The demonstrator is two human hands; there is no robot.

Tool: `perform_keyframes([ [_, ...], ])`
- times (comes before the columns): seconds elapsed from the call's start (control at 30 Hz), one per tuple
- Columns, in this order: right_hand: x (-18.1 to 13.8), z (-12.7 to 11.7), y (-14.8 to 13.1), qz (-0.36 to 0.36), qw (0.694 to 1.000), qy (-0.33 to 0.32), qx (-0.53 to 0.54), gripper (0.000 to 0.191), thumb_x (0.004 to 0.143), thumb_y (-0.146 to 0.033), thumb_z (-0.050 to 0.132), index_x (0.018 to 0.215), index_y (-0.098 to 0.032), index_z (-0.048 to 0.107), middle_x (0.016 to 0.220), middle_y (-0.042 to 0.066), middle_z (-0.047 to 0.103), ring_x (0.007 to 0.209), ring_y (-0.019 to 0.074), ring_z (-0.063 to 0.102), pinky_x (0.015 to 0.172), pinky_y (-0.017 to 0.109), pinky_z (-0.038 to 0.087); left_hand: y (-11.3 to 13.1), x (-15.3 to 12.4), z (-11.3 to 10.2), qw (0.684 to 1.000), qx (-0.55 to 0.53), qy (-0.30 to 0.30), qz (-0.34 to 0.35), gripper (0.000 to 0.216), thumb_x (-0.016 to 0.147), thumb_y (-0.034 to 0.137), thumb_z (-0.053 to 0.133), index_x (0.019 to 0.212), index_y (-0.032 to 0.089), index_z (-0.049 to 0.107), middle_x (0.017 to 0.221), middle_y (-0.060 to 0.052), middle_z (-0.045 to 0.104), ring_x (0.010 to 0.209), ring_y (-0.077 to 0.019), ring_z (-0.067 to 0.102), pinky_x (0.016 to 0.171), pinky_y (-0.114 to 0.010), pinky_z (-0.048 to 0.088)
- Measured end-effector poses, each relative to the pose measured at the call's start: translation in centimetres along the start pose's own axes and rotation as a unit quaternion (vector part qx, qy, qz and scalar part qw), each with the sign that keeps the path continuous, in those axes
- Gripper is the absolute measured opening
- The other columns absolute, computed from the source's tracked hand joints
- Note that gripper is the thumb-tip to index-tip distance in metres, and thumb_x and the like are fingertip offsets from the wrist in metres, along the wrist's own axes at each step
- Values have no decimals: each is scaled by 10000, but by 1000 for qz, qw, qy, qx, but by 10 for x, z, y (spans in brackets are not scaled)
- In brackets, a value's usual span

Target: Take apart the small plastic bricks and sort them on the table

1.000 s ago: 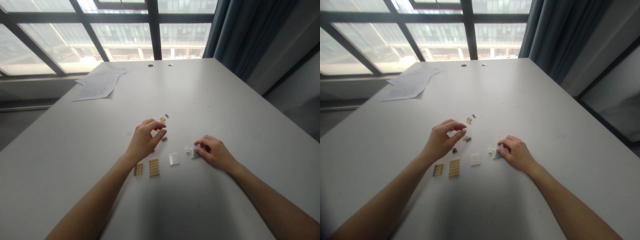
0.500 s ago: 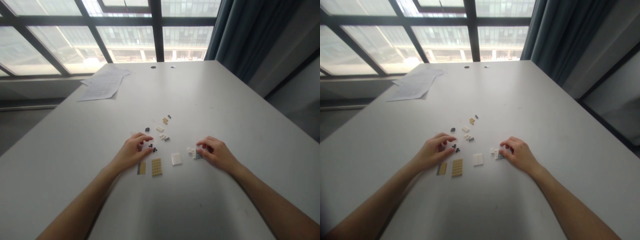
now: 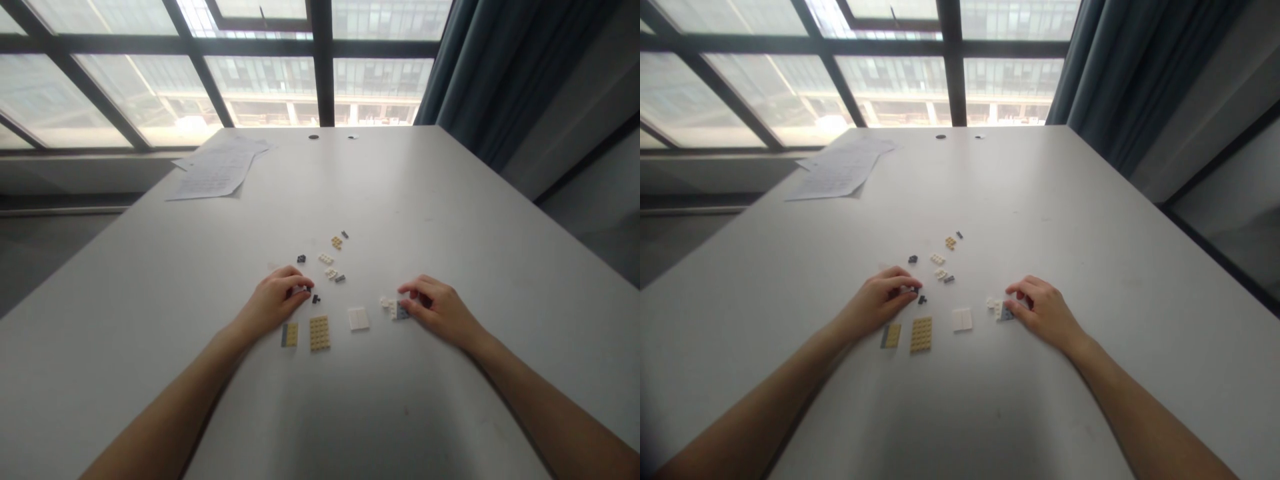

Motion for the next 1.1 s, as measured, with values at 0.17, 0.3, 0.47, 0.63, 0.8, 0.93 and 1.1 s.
perform_keyframes([
  [0.17,0,-1,1,3,1000,6,7,210,877,-353,568,964,-199,681,800,23,599,653,140,534,632,264,433,0,-3,-8,999,-21,29,0,220,869,317,513,970,199,668,902,-29,625,682,-124,559,659,-249,469],
  [0.3,0,-2,4,15,999,12,37,217,874,-353,568,977,-197,679,790,19,607,630,134,533,611,262,434,-2,-6,-20,997,-46,66,-12,214,883,316,499,972,196,652,855,-23,626,690,-126,562,654,-243,472],
  [0.47,0,-7,10,38,997,35,64,230,871,-366,564,962,-187,676,740,11,595,632,142,531,594,267,431,-14,-19,-30,992,-77,101,-19,194,876,305,505,959,192,639,874,-24,623,716,-127,565,639,-233,468],
  [0.63,1,-7,-5,20,998,33,59,221,880,-348,550,970,-187,672,758,21,597,659,150,550,604,272,448,-41,-40,-37,978,-94,161,-93,227,862,308,510,1006,178,627,753,2,602,585,-109,518,571,-230,445],
  [0.8,17,21,-60,-55,997,-56,19,168,871,-281,579,995,-206,665,917,47,633,715,146,582,666,276,481,-40,-45,-35,977,-73,182,-85,192,855,290,531,977,181,631,788,-20,640,643,-135,566,617,-261,481],
  [0.93,44,53,-110,-123,989,-79,-36,214,820,-237,661,1031,-205,664,987,56,646,824,174,599,778,310,477,-14,-45,-38,980,34,195,13,148,890,230,504,899,192,647,870,-54,668,843,-190,584,795,-338,486],
  [1.1,68,87,-134,-138,980,-109,-96,231,791,-245,693,1018,-200,685,975,64,650,919,204,602,835,325,451,1,-50,-31,969,162,166,88,193,910,186,484,887,206,674,905,-56,687,859,-216,554,812,-380,457],
])
Point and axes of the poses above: each hand's wrist, its own x-axis towards the middle knuckle, its own z-axis out of the palm, y = z × x, the point moved 9 cm from there along x, towards the middle knuckle
